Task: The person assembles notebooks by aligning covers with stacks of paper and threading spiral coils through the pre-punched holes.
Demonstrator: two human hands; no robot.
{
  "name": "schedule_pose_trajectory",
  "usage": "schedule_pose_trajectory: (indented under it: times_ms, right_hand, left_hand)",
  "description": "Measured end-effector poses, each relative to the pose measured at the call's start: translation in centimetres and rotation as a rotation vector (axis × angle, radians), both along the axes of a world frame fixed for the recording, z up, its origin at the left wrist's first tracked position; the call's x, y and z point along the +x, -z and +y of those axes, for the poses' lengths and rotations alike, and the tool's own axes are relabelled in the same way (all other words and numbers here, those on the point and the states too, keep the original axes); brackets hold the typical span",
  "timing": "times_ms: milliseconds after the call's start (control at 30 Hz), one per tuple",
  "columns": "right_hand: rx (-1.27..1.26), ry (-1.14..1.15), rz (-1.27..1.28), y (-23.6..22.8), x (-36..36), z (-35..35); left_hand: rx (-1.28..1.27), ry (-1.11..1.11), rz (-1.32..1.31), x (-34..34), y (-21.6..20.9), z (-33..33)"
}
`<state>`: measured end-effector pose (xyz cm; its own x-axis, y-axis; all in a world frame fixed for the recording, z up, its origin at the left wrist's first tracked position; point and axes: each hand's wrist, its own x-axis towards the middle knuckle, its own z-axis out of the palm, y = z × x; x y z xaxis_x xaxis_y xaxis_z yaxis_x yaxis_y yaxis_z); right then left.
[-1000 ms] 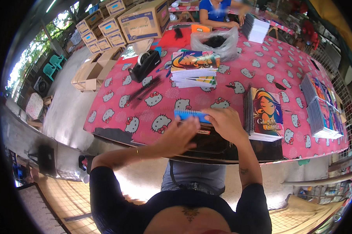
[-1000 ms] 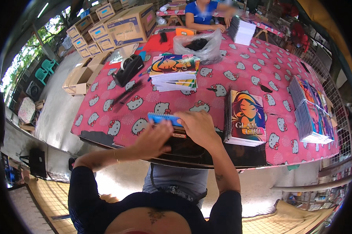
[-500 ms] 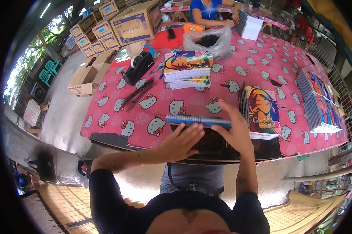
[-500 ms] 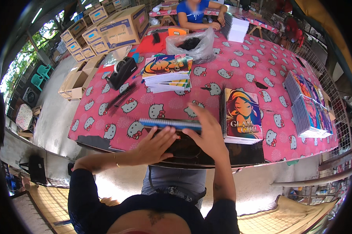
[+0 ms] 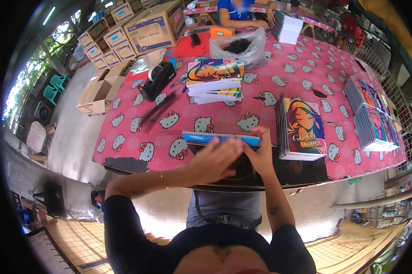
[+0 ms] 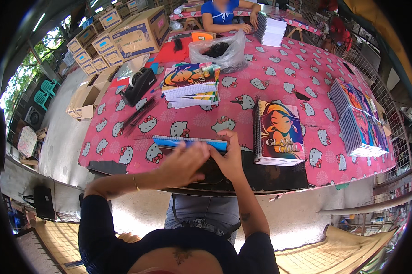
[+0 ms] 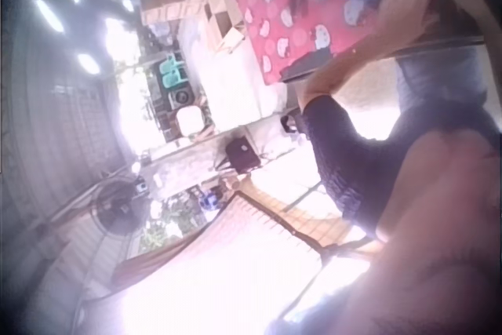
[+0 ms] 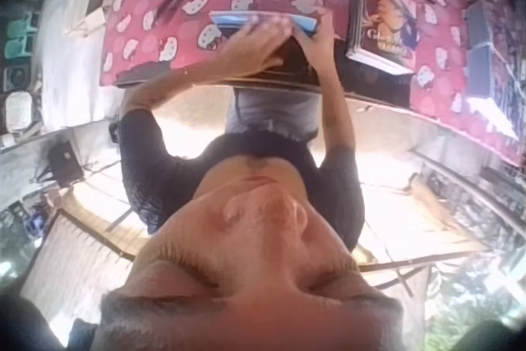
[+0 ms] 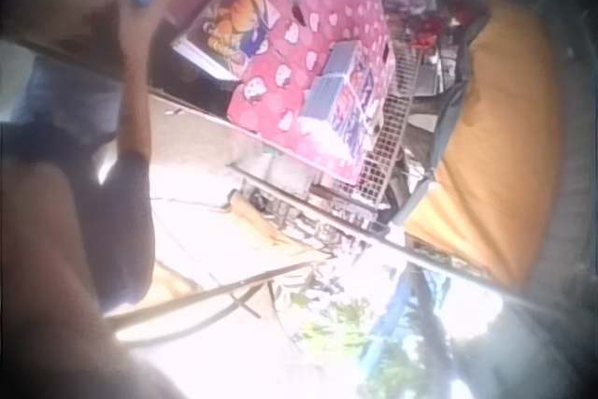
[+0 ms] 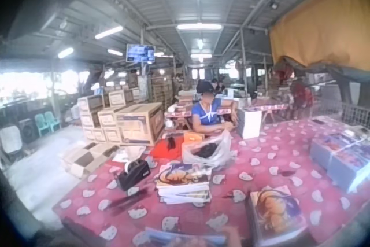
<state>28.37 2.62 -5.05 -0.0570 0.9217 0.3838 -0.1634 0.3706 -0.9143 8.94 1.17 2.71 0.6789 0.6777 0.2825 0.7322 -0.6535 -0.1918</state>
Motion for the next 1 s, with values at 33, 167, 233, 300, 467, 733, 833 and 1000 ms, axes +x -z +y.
schedule_pose_trajectory:
  times_ms: [33, 167, 233, 300, 467, 733, 833, 1000]
  right_hand:
    - [-0.015, -0.011, -0.002, -0.3, 0.0, -0.1]
    - [-0.020, -0.103, 0.010, 0.0, 0.6, -0.4]
    - [0.002, -0.094, -0.078, 0.0, 1.4, -0.4]
    - [0.002, -0.066, -0.263, -0.9, 1.7, -0.9]
    - [-0.008, -0.026, -0.321, 0.5, 1.9, -0.3]
    - [-0.046, -0.021, -0.379, -1.1, 1.0, -0.8]
    - [-0.053, -0.049, -0.408, -1.0, 1.4, -0.6]
    - [0.005, -0.116, -0.231, -2.6, 2.8, -0.5]
  left_hand:
    - [-0.006, -0.050, -0.004, 0.3, -0.8, 0.2]
    - [-0.069, 0.070, -0.015, -0.4, 0.8, -0.1]
    - [0.079, -0.035, -0.024, 0.2, -0.9, 1.0]
    - [0.216, -0.150, -0.028, 0.6, -2.6, 1.6]
    - [0.037, 0.242, -0.076, -0.3, 3.9, -1.6]
    - [0.038, 0.057, -0.081, 0.8, 1.2, -0.2]
    - [0.059, 0.094, -0.111, 0.6, 1.9, 0.1]
    - [0.060, 0.044, -0.446, 1.2, 0.2, -0.2]
